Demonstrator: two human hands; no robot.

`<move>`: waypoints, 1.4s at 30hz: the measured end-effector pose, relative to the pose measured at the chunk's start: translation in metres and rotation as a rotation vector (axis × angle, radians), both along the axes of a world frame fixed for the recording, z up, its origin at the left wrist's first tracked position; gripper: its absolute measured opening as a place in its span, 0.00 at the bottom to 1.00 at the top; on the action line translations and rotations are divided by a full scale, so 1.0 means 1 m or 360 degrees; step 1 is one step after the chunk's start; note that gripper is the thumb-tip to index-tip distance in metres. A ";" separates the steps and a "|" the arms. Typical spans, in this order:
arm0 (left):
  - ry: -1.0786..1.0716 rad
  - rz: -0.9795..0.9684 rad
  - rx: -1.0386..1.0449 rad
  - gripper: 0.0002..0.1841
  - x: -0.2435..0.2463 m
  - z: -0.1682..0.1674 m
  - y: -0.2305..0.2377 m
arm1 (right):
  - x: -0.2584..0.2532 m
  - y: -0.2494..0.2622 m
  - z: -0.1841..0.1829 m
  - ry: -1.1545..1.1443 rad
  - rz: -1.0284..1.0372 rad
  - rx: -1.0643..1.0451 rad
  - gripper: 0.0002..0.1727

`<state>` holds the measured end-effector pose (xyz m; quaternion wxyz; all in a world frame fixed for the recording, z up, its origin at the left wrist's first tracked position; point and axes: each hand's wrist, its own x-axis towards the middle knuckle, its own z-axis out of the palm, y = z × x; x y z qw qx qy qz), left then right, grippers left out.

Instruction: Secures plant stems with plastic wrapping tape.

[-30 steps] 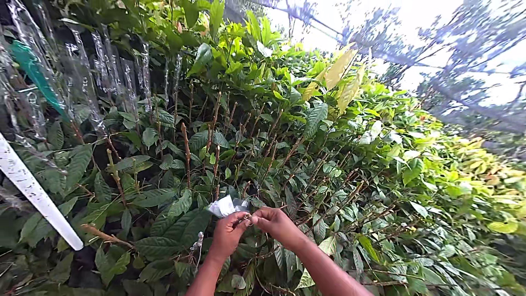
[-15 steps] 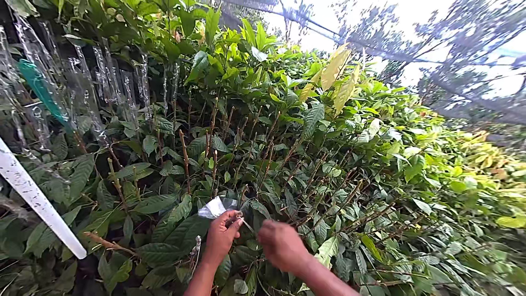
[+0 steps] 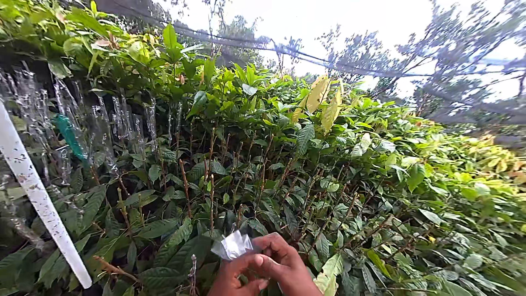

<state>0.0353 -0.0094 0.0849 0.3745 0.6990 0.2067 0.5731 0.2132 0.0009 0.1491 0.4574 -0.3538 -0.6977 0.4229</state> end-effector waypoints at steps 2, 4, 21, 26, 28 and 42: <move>-0.0161 -0.0171 -0.0062 0.13 0.010 -0.016 -0.002 | -0.005 -0.001 -0.012 0.0286 -0.0016 -0.0166 0.07; -0.0650 -0.0311 -0.0363 0.16 0.015 -0.027 -0.004 | 0.006 -0.002 -0.017 0.0756 -0.0003 -0.0354 0.07; 0.1037 0.0437 -0.1142 0.25 0.060 -0.152 0.045 | 0.166 -0.047 -0.066 0.0647 -0.0919 -0.0636 0.10; 0.0996 0.0412 -0.0967 0.17 0.073 -0.179 0.070 | 0.119 0.009 -0.116 -0.0003 -0.0616 -0.0952 0.14; 0.0926 0.0424 -0.0959 0.16 0.073 -0.184 0.074 | 0.103 0.035 -0.140 -0.0266 -0.0539 -0.0998 0.13; -0.0245 -0.0287 -0.1537 0.17 0.051 -0.209 0.099 | 0.048 0.099 -0.178 -0.1595 -0.0092 -0.0420 0.15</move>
